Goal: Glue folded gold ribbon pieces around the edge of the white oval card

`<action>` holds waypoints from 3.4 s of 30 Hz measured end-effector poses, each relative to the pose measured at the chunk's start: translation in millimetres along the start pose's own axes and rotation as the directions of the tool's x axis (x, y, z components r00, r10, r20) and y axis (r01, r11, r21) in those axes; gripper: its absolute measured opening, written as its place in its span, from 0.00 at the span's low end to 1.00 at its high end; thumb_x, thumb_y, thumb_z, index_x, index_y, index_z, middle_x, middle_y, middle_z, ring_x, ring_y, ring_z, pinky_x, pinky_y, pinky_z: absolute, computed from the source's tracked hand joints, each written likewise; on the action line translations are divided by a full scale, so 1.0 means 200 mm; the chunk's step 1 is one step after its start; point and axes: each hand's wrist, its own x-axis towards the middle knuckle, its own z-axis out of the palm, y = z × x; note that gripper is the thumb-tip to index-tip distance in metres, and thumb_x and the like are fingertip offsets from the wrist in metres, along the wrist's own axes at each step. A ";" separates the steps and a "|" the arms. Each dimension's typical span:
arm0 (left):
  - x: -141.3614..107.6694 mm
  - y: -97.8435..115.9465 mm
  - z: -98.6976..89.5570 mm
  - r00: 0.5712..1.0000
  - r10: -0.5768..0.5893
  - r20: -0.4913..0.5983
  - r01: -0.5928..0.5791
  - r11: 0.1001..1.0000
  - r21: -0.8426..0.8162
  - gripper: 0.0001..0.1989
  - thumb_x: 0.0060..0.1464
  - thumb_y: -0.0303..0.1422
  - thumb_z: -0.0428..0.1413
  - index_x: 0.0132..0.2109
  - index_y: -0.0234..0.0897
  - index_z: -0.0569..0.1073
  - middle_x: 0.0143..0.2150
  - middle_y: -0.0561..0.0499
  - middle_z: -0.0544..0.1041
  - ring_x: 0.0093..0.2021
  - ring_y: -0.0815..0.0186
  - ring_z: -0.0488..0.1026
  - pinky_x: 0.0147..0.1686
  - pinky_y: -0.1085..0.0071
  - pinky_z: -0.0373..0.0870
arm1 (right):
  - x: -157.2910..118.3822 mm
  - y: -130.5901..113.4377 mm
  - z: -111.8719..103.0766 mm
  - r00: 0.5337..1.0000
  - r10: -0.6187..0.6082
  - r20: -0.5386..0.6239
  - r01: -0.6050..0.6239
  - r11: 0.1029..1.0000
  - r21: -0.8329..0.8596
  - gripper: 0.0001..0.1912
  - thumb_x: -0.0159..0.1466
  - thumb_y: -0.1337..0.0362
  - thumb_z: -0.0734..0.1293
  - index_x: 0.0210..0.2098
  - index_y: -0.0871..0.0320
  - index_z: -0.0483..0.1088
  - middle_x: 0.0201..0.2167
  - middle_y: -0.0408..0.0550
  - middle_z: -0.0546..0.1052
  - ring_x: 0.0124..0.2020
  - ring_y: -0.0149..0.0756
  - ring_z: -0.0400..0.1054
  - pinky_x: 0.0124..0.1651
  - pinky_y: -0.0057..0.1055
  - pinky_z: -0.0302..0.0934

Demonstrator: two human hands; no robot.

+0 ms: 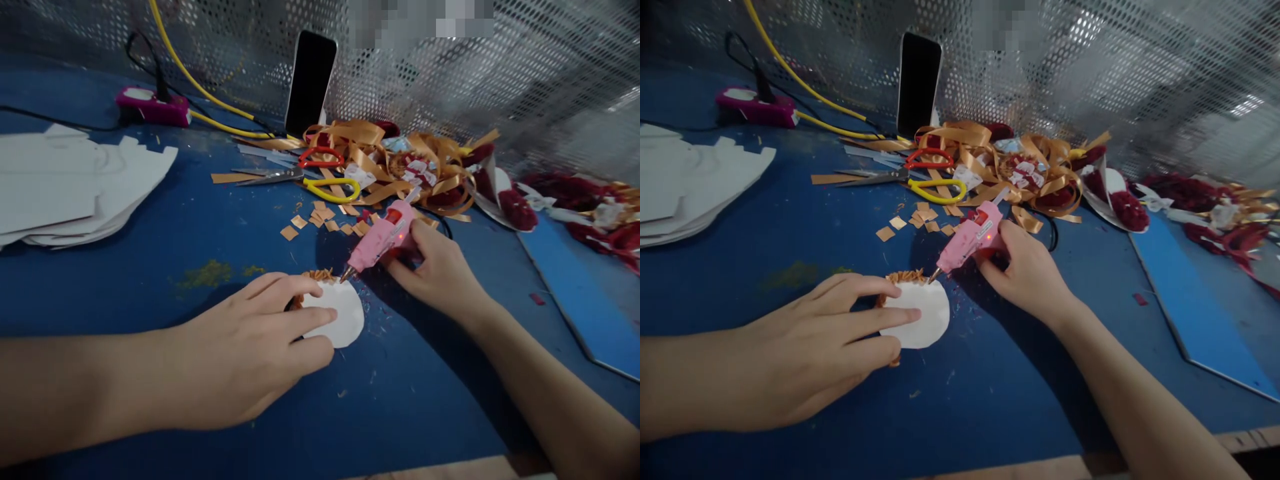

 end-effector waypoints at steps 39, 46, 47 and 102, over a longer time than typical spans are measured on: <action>0.02 0.00 0.00 1.000 -0.012 0.027 0.014 0.998 -0.066 0.13 0.63 0.23 0.50 0.47 0.39 0.77 0.57 0.50 0.79 0.64 0.47 0.63 0.61 0.48 0.66 | 0.00 -0.01 0.01 1.000 -0.018 -0.012 0.018 0.998 -0.056 0.13 0.63 0.60 0.63 0.32 0.51 0.51 0.28 0.44 0.64 0.29 0.39 0.60 0.33 0.36 0.53; 0.02 0.00 0.00 0.999 -0.020 0.040 0.023 0.997 -0.071 0.14 0.63 0.24 0.49 0.47 0.40 0.77 0.57 0.51 0.79 0.64 0.46 0.63 0.62 0.47 0.65 | 0.00 -0.02 -0.01 1.000 0.005 0.002 -0.005 0.998 -0.067 0.10 0.64 0.60 0.62 0.34 0.51 0.53 0.30 0.47 0.67 0.31 0.41 0.62 0.34 0.37 0.54; 0.02 0.00 0.00 0.999 -0.022 0.040 0.024 0.997 -0.073 0.13 0.63 0.24 0.49 0.47 0.40 0.77 0.57 0.51 0.79 0.64 0.47 0.63 0.62 0.48 0.65 | 0.00 -0.02 -0.01 1.000 0.001 0.001 -0.001 0.998 -0.060 0.10 0.64 0.60 0.62 0.33 0.51 0.53 0.31 0.47 0.68 0.32 0.41 0.62 0.34 0.37 0.54; 0.08 -0.08 0.00 0.861 -0.459 -0.220 0.284 0.793 -0.539 0.02 0.55 0.35 0.65 0.36 0.45 0.83 0.42 0.54 0.79 0.48 0.64 0.73 0.53 0.65 0.66 | -0.11 -0.47 -0.05 0.913 -0.264 -0.311 0.303 0.949 0.086 0.10 0.60 0.68 0.76 0.40 0.50 0.79 0.31 0.45 0.77 0.49 0.44 0.63 0.54 0.44 0.61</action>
